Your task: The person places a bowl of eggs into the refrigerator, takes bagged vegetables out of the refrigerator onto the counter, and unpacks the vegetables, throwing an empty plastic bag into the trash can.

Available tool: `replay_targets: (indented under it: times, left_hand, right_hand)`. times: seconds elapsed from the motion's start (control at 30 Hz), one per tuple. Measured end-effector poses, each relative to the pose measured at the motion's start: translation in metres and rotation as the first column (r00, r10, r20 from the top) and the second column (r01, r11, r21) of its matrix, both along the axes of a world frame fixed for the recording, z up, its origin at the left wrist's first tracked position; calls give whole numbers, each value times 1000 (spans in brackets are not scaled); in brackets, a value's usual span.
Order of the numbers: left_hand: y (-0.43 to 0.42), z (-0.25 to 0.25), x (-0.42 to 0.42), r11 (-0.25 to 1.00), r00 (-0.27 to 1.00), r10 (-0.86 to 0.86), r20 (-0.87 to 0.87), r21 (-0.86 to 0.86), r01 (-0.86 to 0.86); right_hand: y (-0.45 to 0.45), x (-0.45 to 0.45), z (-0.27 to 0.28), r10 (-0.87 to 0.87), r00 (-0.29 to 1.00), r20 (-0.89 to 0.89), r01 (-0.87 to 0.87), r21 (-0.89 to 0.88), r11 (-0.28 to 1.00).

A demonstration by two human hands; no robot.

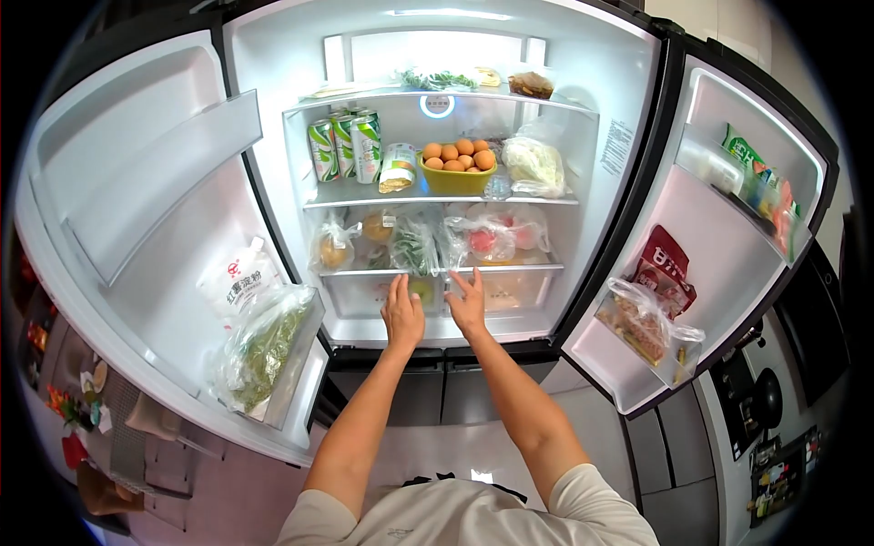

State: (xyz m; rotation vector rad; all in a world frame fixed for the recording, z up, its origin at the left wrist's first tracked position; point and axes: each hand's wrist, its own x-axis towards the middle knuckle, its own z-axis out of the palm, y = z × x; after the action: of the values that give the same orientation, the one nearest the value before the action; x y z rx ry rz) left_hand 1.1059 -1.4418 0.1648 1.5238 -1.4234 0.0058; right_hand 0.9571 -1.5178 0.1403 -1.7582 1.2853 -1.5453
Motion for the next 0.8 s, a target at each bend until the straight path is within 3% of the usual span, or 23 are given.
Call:
replay_targets:
  times: [0.1, 0.23, 0.37, 0.4, 0.47, 0.57, 0.6, 0.7, 0.8]
  left_hand:
    - [-5, -2, -5, 999, 999, -34, -1, -6, 34]
    - [-7, 1, -5, 999, 999, -52, 8, -15, 52]
    - [-18, 0, -4, 989, 996, -82, 40, -119, 87]
    - [-22, 0, -5, 988, 994, -106, 17, -108, 107]
    - [-33, 1, -9, 985, 988, -154, -30, -87, 151]
    - [-58, 4, -20, 958, 947, -225, -231, 124, 258]
    - [-65, 3, -25, 963, 943, -200, -268, 125, 240]
    - [-90, 0, -44, 930, 785, -123, -607, 206, 305]
    - [-92, 0, -53, 861, 554, -107, -825, 202, 467]
  right_hand:
    - [-6, 2, 0, 200, 980, 26, -201, 149, 968]
    - [2, 2, 16, 161, 913, 374, -242, 179, 954]
    - [5, -4, 23, 33, 651, 758, -147, 83, 986]
    - [9, -6, 28, 74, 578, 813, -164, 27, 986]
    - [16, -10, 39, 16, 571, 821, -161, 93, 983]
    - [25, -24, 51, 14, 612, 790, -288, 206, 935]
    - [27, -29, 53, 29, 631, 775, -348, 249, 904]
    - [20, -42, 40, 95, 550, 830, -491, 229, 841]
    - [23, -48, 31, 11, 508, 861, -362, 201, 910]
